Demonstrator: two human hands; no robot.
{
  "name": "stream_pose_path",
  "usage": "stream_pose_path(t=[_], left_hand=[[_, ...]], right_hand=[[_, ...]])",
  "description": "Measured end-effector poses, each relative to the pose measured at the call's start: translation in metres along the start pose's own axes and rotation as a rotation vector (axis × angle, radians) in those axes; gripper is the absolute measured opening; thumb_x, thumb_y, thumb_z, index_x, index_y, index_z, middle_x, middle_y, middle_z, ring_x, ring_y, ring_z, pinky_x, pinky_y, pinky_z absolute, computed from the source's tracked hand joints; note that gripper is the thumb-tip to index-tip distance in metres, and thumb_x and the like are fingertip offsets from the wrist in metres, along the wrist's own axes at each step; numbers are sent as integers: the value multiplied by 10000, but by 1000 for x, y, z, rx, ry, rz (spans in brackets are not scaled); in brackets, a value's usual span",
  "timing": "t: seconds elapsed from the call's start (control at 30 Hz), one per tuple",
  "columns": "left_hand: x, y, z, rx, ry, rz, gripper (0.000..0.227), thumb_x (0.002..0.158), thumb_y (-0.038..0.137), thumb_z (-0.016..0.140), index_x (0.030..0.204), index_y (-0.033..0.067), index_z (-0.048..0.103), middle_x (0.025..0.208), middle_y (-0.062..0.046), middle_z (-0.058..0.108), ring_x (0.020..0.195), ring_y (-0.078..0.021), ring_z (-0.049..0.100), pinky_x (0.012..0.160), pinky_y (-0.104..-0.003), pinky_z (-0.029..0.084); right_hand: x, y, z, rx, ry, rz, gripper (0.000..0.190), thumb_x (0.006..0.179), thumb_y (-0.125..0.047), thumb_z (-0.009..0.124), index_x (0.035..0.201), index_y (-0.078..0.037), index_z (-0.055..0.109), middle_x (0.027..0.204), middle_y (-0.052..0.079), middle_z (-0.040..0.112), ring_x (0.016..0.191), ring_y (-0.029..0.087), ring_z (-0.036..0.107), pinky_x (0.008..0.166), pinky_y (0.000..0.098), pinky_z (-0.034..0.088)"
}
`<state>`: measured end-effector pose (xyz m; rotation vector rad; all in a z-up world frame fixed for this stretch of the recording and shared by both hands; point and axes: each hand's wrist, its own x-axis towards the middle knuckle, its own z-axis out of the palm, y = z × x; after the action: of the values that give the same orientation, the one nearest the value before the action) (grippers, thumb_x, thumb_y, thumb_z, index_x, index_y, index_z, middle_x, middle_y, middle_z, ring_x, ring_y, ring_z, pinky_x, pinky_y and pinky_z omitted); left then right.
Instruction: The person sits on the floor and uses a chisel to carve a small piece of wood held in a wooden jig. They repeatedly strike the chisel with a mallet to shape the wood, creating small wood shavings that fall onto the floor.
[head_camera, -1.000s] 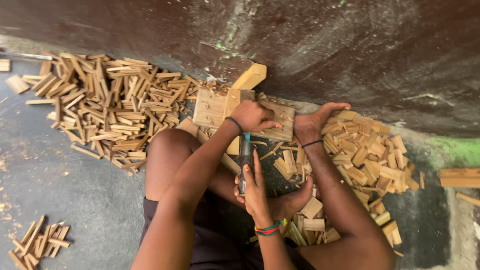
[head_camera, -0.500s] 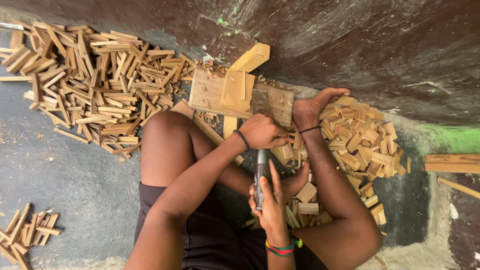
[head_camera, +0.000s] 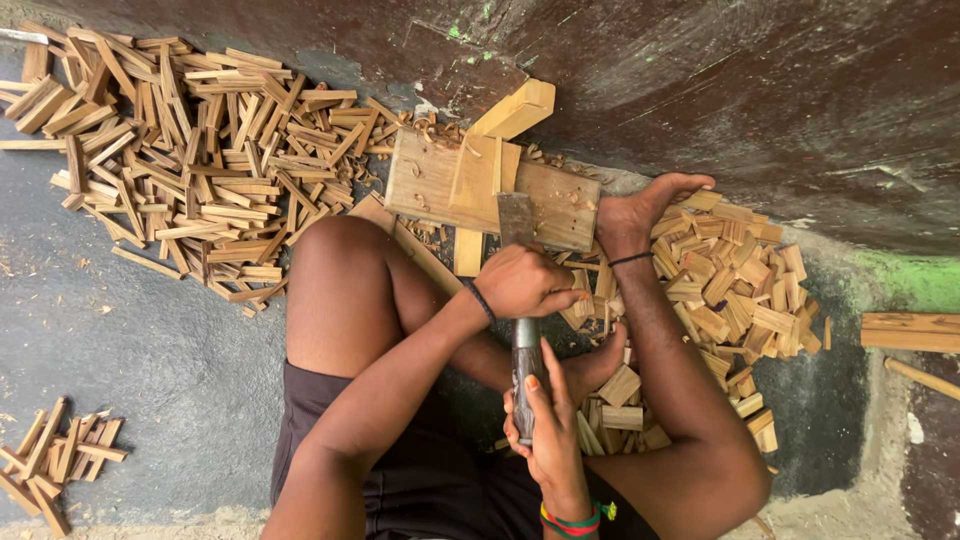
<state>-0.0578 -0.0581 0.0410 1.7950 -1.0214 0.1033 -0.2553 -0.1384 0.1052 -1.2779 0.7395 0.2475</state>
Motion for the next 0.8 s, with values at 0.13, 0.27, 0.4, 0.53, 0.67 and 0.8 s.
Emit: stream_pose_path(t=[0.13,0.27,0.4,0.53,0.67,0.8], left_hand=[[-6,-2,6,15,-7,12,319,922,395,709,745,135,762,628,-116,675,578,-343,648,558,-464,523],[-8,-7,5,9,4,36,314,934,380,703,761,123,758,654,-115,683,599,-343,651,592,-458,533],[-7,-8,1,-30,7,6,298,932,376,697,807,116,771,654,-123,683,591,-339,654,574,-458,524],[-10,-8,-1,-26,2,1,310,939,377,699,788,115,763,649,-128,680,604,-345,659,585,-466,524],[-10,-7,-2,-6,-11,-11,311,931,385,703,779,122,769,642,-127,685,584,-352,652,573,-467,521],[-11,-7,-1,-3,-19,-37,312,936,387,699,789,121,767,639,-129,680,591,-347,662,567,-471,517]], right_hand=[[-2,4,-2,-1,8,35,651,993,-268,536,1603,-236,310,729,103,605,391,96,521,288,212,348],[3,6,1,-7,-7,19,650,999,-272,540,1607,-217,320,727,102,608,394,97,528,289,209,352],[6,6,5,-65,6,26,640,999,-300,513,1601,-244,301,703,102,602,382,100,526,273,216,348],[5,8,5,-48,-8,21,634,1006,-298,516,1602,-234,309,706,101,599,388,99,524,280,212,348],[7,10,6,-40,-16,10,638,1007,-299,526,1604,-229,313,708,103,601,393,96,520,290,213,359],[6,11,5,-47,-11,20,643,1000,-306,528,1600,-234,307,714,100,602,392,99,522,286,212,349]])
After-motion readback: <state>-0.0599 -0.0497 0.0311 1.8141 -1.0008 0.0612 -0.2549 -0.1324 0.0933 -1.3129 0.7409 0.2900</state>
